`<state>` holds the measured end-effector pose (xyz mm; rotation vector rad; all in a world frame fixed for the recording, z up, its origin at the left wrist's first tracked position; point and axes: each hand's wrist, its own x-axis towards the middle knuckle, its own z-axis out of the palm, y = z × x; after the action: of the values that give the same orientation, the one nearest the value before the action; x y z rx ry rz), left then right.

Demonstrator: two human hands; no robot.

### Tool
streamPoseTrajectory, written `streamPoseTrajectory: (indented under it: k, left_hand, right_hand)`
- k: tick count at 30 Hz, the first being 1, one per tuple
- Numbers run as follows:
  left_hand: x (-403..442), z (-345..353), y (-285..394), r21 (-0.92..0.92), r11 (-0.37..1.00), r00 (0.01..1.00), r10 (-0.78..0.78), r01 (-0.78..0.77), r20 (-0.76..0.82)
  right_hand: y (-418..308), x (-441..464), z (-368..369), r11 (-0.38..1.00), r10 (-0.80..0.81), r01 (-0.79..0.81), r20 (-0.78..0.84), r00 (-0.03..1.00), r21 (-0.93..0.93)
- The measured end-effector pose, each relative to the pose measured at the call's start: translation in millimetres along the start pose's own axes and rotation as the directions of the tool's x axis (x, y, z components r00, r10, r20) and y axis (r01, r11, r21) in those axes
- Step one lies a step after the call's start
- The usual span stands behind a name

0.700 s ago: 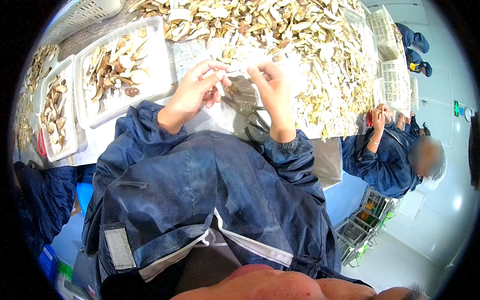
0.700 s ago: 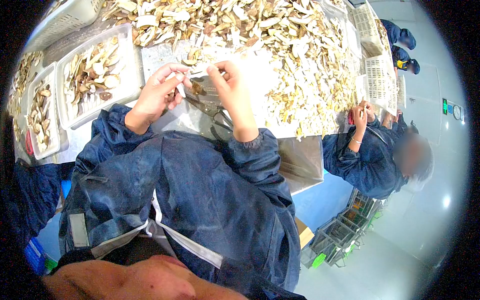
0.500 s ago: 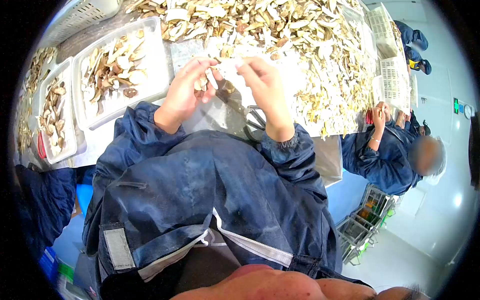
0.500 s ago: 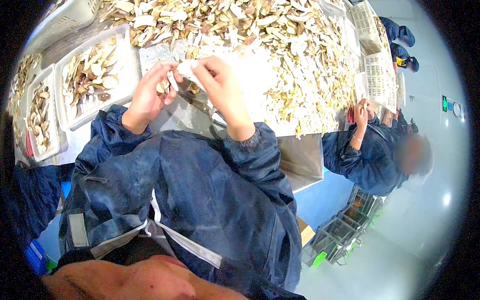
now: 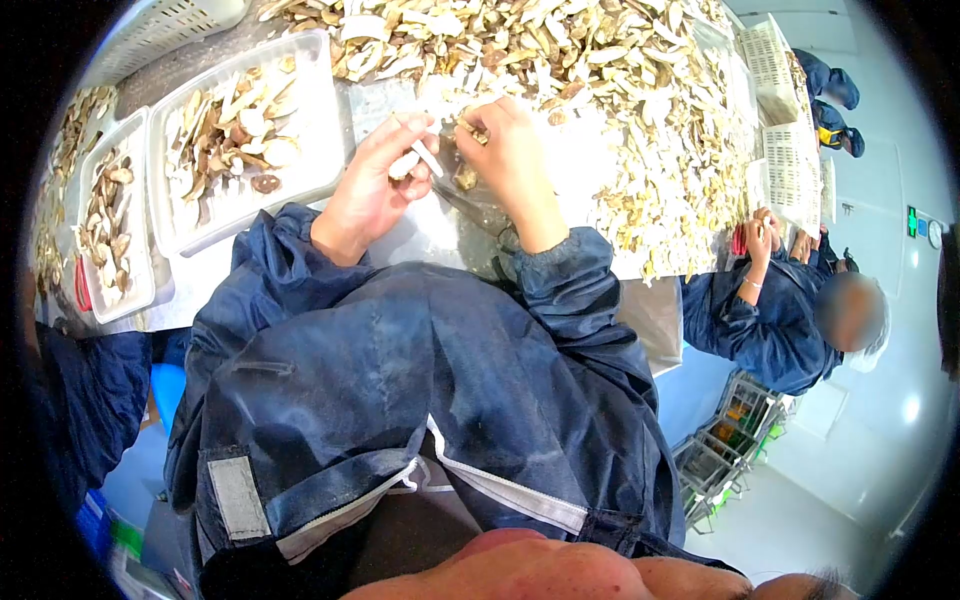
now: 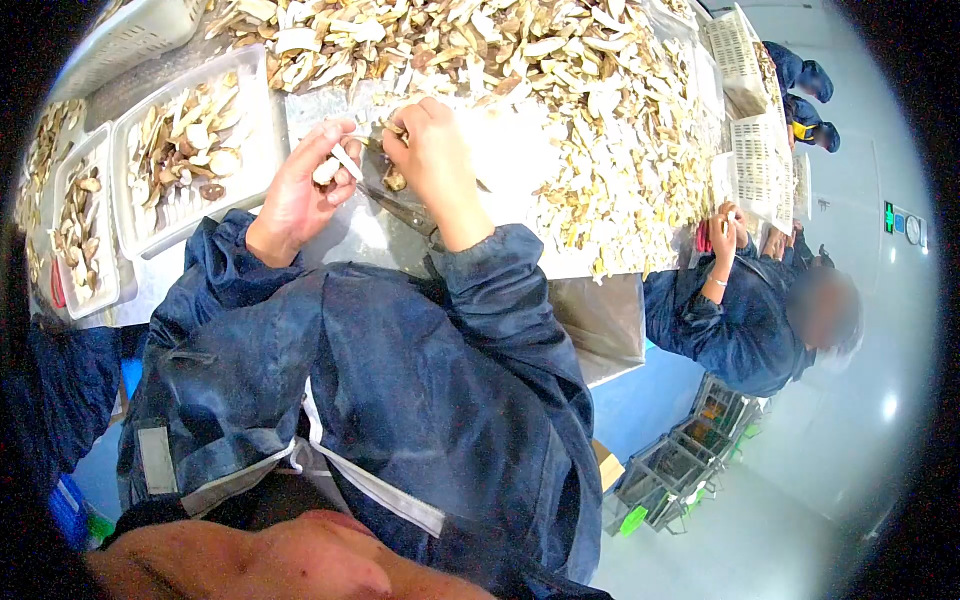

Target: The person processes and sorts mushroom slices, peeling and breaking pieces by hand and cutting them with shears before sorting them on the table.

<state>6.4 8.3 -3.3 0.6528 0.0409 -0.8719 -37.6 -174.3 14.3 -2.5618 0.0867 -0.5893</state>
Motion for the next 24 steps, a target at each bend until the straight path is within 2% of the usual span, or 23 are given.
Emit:
streamPoseTrajectory:
  k: [2,5,8,9,13,15,19,21,24]
  left_hand:
    - [1.5,-1.6,-0.7,0.042,0.999,1.0,-0.011,0.01,0.018]
    - [2.6,-5.3,-1.3,0.038,0.999,0.999,-0.007,0.005,0.041]
    - [3.1,-3.1,-2.5,0.03,0.999,0.999,-0.019,0.018,0.037]
    - [2.8,-3.3,-2.5,0.025,0.999,0.999,-0.023,0.022,0.045]
    - [2.9,-2.0,-3.0,0.023,0.999,0.997,-0.026,0.025,0.07]
    - [0.0,0.4,-2.7,0.046,0.998,0.999,-0.049,0.048,0.016]
    - [-5.1,7.9,0.9,0.106,0.991,0.997,-0.077,0.077,-0.007]
    - [-3.8,7.3,-0.6,0.078,0.99,0.991,-0.12,0.116,0.05]
    - [-3.0,11.5,-1.6,0.019,0.981,0.974,-0.194,0.193,0.121]
  right_hand:
    - [1.3,0.5,-6.3,0.999,-0.047,0.048,-0.069,0.996,0.01]
    - [4.6,-0.2,-22.7,0.976,0.168,-0.145,-0.137,0.976,0.163]
    - [13.2,-5.2,-32.9,0.751,0.474,-0.425,0.036,0.88,0.504]
    - [2.7,-3.6,-43.8,0.641,0.507,-0.495,0.16,0.847,0.587]
    - [-2.1,-8.5,-47.9,0.453,0.498,-0.537,0.298,0.814,0.711]
    - [-2.1,-9.7,-45.7,0.383,0.484,-0.531,0.326,0.812,0.755]
    - [-6.2,-10.0,-46.9,0.358,0.461,-0.553,0.372,0.806,0.753]
    - [-10.2,-9.2,-47.2,0.35,0.416,-0.554,0.404,0.815,0.756]
    - [-27.1,-5.4,-53.0,0.485,0.297,-0.573,0.492,0.818,0.661]
